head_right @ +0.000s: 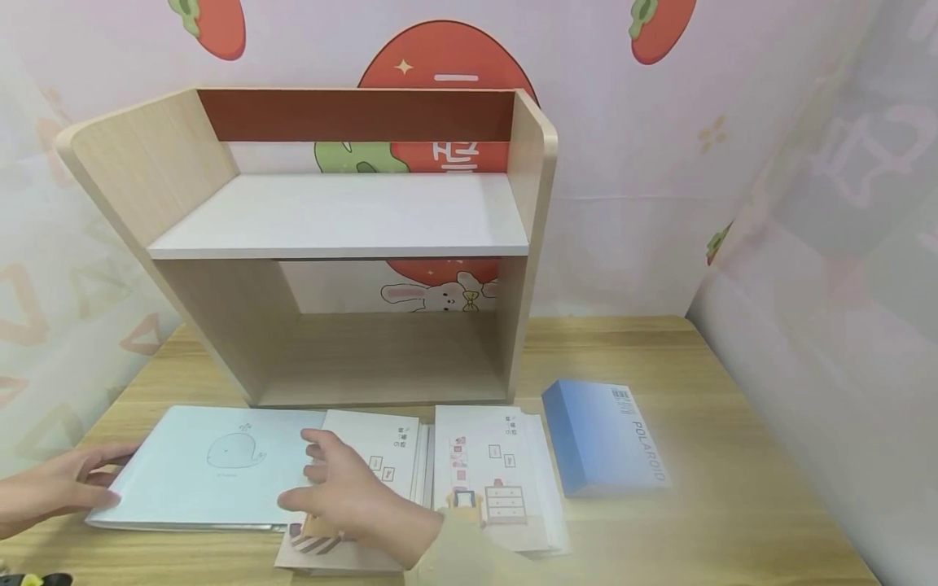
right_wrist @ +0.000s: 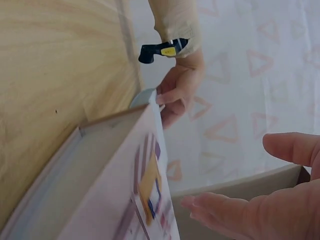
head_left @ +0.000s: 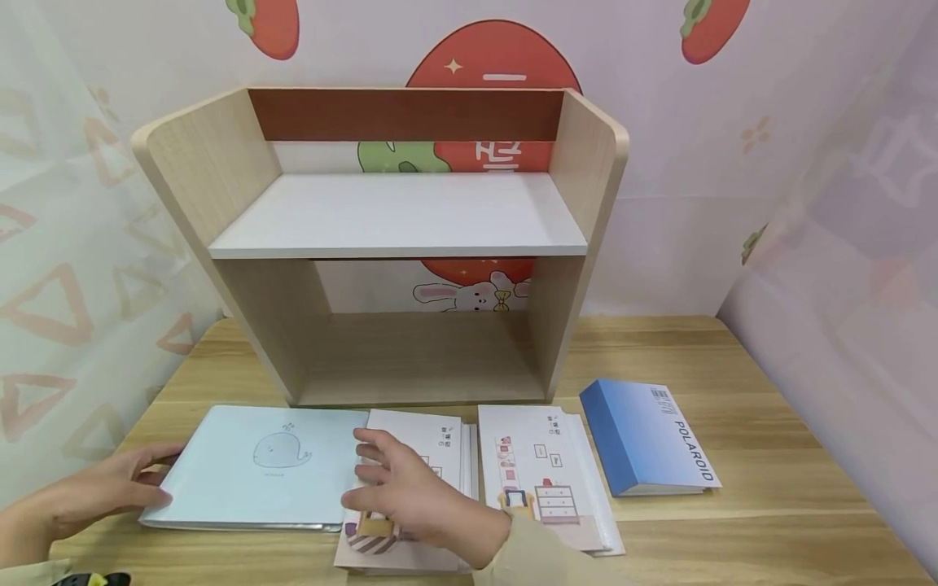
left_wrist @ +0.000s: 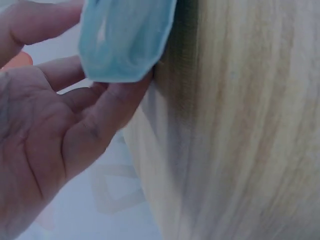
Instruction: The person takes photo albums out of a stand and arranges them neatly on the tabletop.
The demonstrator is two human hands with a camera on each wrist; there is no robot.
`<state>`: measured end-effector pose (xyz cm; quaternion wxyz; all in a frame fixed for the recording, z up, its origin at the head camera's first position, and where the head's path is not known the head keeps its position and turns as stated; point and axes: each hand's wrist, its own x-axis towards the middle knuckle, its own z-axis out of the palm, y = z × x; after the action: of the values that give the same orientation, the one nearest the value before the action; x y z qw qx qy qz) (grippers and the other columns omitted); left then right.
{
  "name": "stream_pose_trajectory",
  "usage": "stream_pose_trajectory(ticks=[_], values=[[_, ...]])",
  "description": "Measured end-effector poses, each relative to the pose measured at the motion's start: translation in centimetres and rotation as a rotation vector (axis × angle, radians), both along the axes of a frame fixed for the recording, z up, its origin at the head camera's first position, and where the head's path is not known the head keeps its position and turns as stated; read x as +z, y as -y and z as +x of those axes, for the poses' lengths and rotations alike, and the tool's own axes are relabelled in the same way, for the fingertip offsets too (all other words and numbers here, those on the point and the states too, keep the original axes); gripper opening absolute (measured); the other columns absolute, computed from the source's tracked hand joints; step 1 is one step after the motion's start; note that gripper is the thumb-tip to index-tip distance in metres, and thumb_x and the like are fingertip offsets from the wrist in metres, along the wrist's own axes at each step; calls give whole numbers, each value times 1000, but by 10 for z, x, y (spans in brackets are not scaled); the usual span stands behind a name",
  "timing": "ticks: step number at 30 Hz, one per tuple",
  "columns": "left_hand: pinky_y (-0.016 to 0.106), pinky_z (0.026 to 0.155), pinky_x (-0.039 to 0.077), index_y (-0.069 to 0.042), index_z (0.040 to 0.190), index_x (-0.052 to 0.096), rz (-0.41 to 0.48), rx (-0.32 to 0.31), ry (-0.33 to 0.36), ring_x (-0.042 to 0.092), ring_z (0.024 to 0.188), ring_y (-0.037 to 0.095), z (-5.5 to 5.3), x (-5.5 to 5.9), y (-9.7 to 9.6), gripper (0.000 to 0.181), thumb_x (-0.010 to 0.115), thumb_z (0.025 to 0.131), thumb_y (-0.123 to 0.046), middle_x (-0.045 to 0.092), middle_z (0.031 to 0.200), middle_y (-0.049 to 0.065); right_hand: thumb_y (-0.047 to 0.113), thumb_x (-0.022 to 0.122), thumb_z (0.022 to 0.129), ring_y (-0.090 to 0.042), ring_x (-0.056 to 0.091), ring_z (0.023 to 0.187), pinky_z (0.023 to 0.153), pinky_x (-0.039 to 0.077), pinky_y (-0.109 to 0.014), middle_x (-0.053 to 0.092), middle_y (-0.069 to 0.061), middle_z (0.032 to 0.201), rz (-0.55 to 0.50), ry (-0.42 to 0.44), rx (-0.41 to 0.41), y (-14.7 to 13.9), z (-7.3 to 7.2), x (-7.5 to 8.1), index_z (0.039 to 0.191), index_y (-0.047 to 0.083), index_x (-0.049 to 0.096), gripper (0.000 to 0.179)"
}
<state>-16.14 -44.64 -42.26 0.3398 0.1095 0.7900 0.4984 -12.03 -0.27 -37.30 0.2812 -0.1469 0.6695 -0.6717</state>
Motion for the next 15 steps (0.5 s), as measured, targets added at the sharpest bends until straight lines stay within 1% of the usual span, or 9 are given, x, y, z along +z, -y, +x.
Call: stream_pose_trajectory(ticks=[2, 4, 8, 9, 10, 11, 12, 14, 15], values=[[29, 82, 56, 28, 142, -7, -118, 32, -46, 60, 108, 5, 2, 5, -5, 81, 52, 99, -7, 33, 140, 43, 2, 65, 90, -35, 46, 139, 109, 44, -49, 42, -17, 153, -14, -14, -4, -7, -2, 1, 150, 9, 38, 66], [28, 79, 55, 27, 144, 4, -230, 57, -114, 59, 105, 6, 5, 10, -11, 77, 54, 100, -14, 28, 139, 49, 4, 65, 92, -35, 47, 138, 108, 46, -48, 45, -15, 151, -18, -35, -15, -15, -3, 3, 148, 8, 42, 61], [28, 74, 54, 22, 145, 18, -396, 112, -316, 60, 110, 31, 12, 18, -26, 69, 52, 103, -20, 34, 138, 46, 10, 63, 96, -36, 48, 137, 107, 46, -47, 47, -17, 149, -17, -112, -47, -40, -5, 9, 147, 7, 44, 54], [31, 74, 54, 21, 146, 18, -411, 124, -377, 58, 111, 39, 13, 20, -30, 67, 50, 103, -20, 34, 138, 46, 13, 62, 97, -37, 48, 137, 108, 46, -47, 47, -17, 149, -15, -140, -61, -48, -6, 10, 147, 7, 44, 53], [30, 74, 53, 19, 147, 17, -431, 144, -446, 55, 113, 48, 14, 21, -35, 68, 51, 103, -20, 33, 138, 46, 14, 61, 98, -38, 47, 137, 109, 45, -47, 47, -18, 149, -20, -167, -76, -56, -7, 11, 147, 6, 44, 52], [33, 74, 53, 17, 150, 13, -434, 165, -494, 49, 114, 57, 16, 22, -40, 71, 52, 103, -19, 32, 140, 45, 16, 59, 99, -39, 47, 137, 110, 43, -46, 47, -18, 149, -18, -200, -91, -64, -8, 11, 147, 4, 43, 52], [28, 79, 52, 14, 152, 10, -438, 192, -555, 45, 116, 60, 17, 23, -46, 74, 54, 102, -20, 31, 141, 44, 18, 58, 100, -39, 47, 137, 111, 42, -46, 48, -19, 148, -19, -228, -108, -73, -10, 11, 146, 3, 43, 51], [44, 101, 46, 7, 156, 2, -415, 243, -633, 29, 126, 67, 19, 26, -57, 82, 56, 101, -21, 22, 149, 43, 21, 54, 102, -39, 47, 136, 113, 40, -47, 49, -18, 147, -3, -290, -149, -91, -12, 11, 146, 1, 43, 49], [51, 112, 36, 2, 158, 0, -402, 265, -673, 21, 132, 68, 19, 28, -63, 85, 58, 100, -21, 17, 153, 42, 22, 53, 102, -39, 47, 136, 113, 39, -48, 51, -17, 146, 14, -314, -177, -100, -14, 11, 145, 2, 44, 48]])
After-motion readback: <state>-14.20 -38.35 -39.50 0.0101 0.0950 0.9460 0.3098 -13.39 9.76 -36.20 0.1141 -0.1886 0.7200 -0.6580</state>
